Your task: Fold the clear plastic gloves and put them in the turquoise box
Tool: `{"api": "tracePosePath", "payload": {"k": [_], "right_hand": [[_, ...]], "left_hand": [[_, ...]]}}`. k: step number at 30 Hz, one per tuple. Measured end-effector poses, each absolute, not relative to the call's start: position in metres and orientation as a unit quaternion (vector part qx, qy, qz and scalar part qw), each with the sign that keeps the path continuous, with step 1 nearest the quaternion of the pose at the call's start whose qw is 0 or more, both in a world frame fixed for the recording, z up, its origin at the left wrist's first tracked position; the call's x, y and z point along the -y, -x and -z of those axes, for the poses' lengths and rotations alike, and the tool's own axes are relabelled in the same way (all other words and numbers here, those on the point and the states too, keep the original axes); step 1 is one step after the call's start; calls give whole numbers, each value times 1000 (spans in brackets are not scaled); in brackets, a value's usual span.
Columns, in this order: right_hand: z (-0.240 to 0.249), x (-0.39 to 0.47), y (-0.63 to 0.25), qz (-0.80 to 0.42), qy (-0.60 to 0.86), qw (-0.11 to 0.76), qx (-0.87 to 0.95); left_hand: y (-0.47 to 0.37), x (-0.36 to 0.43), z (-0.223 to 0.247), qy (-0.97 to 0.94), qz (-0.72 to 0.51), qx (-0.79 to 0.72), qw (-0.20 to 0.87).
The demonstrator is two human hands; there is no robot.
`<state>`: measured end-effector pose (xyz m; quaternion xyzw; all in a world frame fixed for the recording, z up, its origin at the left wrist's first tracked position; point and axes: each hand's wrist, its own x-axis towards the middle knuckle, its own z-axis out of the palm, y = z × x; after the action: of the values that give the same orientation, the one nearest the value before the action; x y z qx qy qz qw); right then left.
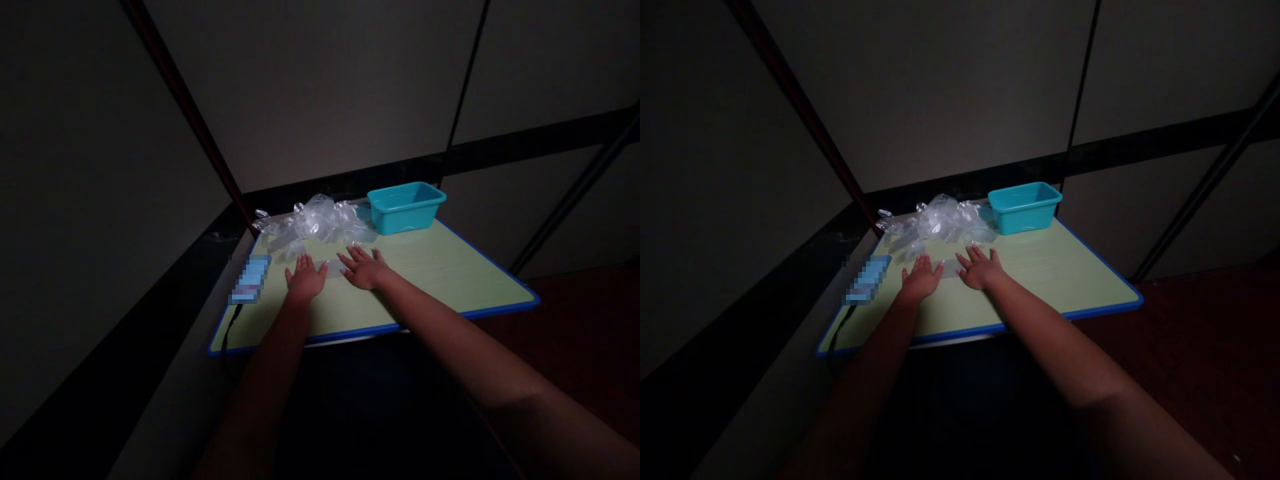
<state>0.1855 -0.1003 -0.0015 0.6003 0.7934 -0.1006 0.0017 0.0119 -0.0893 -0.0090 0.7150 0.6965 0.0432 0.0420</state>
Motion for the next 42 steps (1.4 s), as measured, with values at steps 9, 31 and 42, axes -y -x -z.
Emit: {"api": "tracePosePath", "payload": {"k": [9, 31, 42], "right_hand": [[-2, 102, -185, 107, -600, 1, -793], [0, 101, -186, 109, -597, -12, -795], [-3, 100, -184, 122, -599, -3, -792]], "left_hand": [[-21, 96, 1, -852, -60, -518, 41], [-13, 91, 5, -779, -7, -624, 62], [-11, 90, 7, -761, 10, -648, 36]]}}
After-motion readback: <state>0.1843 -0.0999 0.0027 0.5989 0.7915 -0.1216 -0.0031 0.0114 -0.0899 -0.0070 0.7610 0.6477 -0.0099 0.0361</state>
